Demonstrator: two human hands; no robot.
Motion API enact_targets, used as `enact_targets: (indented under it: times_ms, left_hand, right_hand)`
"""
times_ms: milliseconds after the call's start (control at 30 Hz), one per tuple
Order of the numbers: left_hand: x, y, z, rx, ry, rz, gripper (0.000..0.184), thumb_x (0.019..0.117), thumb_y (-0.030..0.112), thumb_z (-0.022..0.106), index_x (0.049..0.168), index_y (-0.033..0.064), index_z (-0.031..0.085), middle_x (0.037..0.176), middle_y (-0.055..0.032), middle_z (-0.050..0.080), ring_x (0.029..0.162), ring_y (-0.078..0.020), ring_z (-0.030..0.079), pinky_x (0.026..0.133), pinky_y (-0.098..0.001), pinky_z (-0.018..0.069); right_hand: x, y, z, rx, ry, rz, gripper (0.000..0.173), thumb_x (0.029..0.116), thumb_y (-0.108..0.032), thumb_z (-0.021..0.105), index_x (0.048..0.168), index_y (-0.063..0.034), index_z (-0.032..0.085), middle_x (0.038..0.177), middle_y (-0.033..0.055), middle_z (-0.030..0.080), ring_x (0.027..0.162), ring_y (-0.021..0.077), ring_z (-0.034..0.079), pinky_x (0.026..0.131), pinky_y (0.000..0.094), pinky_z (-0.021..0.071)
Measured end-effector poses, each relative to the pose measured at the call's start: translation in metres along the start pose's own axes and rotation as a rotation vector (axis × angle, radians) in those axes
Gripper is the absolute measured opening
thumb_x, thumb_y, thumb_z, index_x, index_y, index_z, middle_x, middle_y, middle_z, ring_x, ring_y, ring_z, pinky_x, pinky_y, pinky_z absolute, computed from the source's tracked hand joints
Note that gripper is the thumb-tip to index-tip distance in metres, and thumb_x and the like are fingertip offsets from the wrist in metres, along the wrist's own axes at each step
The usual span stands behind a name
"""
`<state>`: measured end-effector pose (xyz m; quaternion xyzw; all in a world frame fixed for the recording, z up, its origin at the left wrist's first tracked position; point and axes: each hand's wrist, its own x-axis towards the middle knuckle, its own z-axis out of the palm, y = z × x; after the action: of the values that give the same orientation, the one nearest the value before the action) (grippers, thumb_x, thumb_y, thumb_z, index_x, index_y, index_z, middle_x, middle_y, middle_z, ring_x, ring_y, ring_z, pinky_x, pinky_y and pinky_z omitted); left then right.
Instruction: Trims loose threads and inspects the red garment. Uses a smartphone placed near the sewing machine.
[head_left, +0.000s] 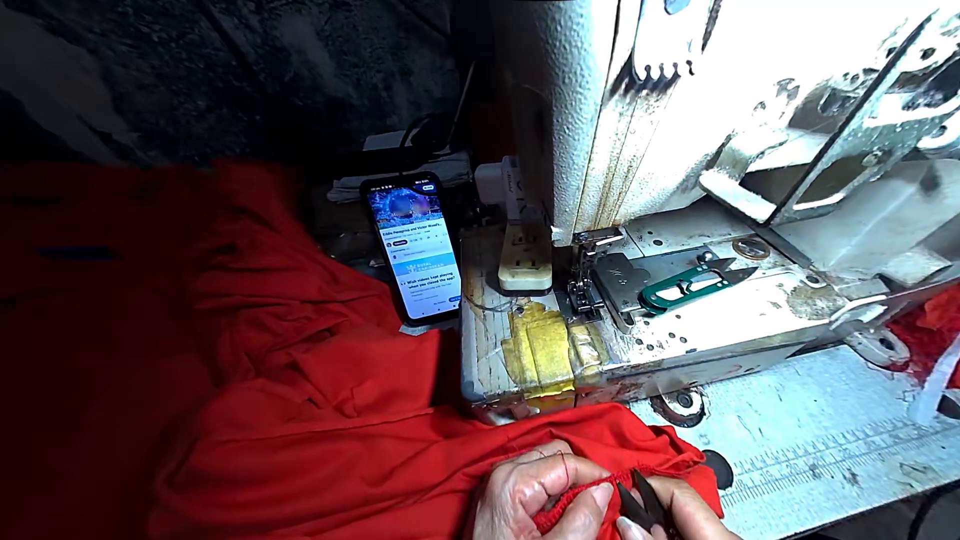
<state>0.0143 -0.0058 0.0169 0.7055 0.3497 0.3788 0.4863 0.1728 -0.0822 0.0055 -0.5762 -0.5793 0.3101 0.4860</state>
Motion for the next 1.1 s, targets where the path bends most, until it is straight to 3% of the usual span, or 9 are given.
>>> enact_targets:
  times_ms: [333,467,600,667,733,767,900,1000,1100]
  left_hand:
    - [-0.001,-0.005,-0.001,0.102,-0.024,0.098,0.013,0.0908,0.001,0.067,0.093,-0.0038,0.079,0.079,-0.0064,0.066,0.078,-0.0023,0.058,0.071,-0.0146,0.0463]
    - [-0.003,-0.004,-0.003,0.083,-0.042,0.104,0.014,0.0929,0.002,0.065,0.095,-0.0044,0.078,0.082,-0.0062,0.067,0.08,-0.0014,0.058,0.073,-0.0138,0.0461]
    - [-0.004,0.005,-0.009,0.127,-0.006,0.125,0.013,0.0936,0.005,0.068,0.096,-0.0026,0.078,0.089,-0.0071,0.07,0.086,-0.0012,0.061,0.077,-0.0144,0.048]
    - [-0.005,0.01,-0.012,0.224,-0.001,0.18,0.013,0.095,0.009,0.069,0.095,0.0004,0.079,0.093,-0.009,0.072,0.096,-0.0083,0.062,0.088,-0.0225,0.0469]
    - [-0.005,0.019,-0.012,0.303,0.006,0.212,0.014,0.0961,0.008,0.067,0.095,-0.0001,0.079,0.093,-0.0109,0.072,0.097,-0.0115,0.062,0.09,-0.0245,0.0469]
    - [-0.004,0.025,-0.012,0.331,0.007,0.204,0.015,0.0965,0.007,0.066,0.096,-0.0012,0.078,0.093,-0.0117,0.072,0.096,-0.0106,0.063,0.089,-0.0223,0.0484]
    - [0.001,0.027,-0.008,0.177,-0.064,0.108,0.016,0.0936,0.006,0.068,0.101,-0.0051,0.076,0.092,-0.0092,0.069,0.086,-0.0043,0.06,0.076,-0.0166,0.048]
    - [0.004,0.012,-0.006,-0.012,-0.107,0.056,0.014,0.0875,0.005,0.076,0.098,-0.0048,0.077,0.088,-0.0046,0.069,0.084,-0.002,0.062,0.076,-0.0159,0.0503]
    - [0.004,-0.005,-0.006,-0.25,-0.11,0.03,0.011,0.0874,-0.003,0.069,0.09,0.0005,0.079,0.084,0.0051,0.068,0.084,0.0016,0.06,0.076,-0.0157,0.0492]
  right_hand:
    - [-0.002,-0.003,0.0,-0.275,0.01,-0.104,0.021,0.1016,-0.006,0.054,0.104,0.0096,0.068,0.085,0.0186,0.071,0.075,0.0217,0.07,0.069,0.033,0.0561]
    - [-0.002,0.003,-0.014,0.023,0.092,-0.087,0.019,0.1021,-0.003,0.051,0.102,0.0097,0.065,0.08,0.0086,0.067,0.067,0.0043,0.061,0.063,0.0206,0.0517]
    - [-0.003,0.009,-0.026,0.221,0.203,-0.182,0.022,0.0908,-0.006,0.073,0.109,0.0036,0.064,0.076,-0.0052,0.063,0.062,-0.006,0.051,0.056,0.0131,0.0434]
    - [0.0,0.008,-0.029,0.214,0.162,-0.184,0.031,0.092,-0.004,0.072,0.119,0.0071,0.062,0.074,-0.0037,0.061,0.059,-0.0042,0.048,0.055,0.0143,0.0419]
    - [0.006,0.005,-0.03,0.179,0.061,-0.107,0.034,0.0951,-0.001,0.065,0.126,0.0106,0.06,0.086,0.0047,0.069,0.061,-0.0018,0.053,0.057,0.0168,0.047]
    - [0.009,0.004,-0.03,0.192,0.024,-0.056,0.029,0.0958,0.0,0.062,0.123,0.0091,0.063,0.09,0.0044,0.07,0.062,-0.0021,0.054,0.058,0.0169,0.0484]
    - [0.017,0.004,-0.027,0.338,-0.004,0.063,0.009,0.0986,-0.001,0.058,0.105,-0.0016,0.064,0.068,-0.0098,0.059,0.053,-0.0044,0.052,0.049,0.0155,0.0451]
    - [0.021,0.008,-0.032,0.34,-0.046,0.025,0.006,0.0989,-0.002,0.058,0.101,-0.0018,0.064,0.067,-0.0088,0.057,0.053,-0.004,0.05,0.049,0.0156,0.0437]
    - [0.026,0.016,-0.039,0.279,-0.075,0.004,0.006,0.0982,-0.004,0.06,0.095,-0.0032,0.065,0.066,-0.0092,0.054,0.054,-0.0047,0.047,0.05,0.0158,0.0397]
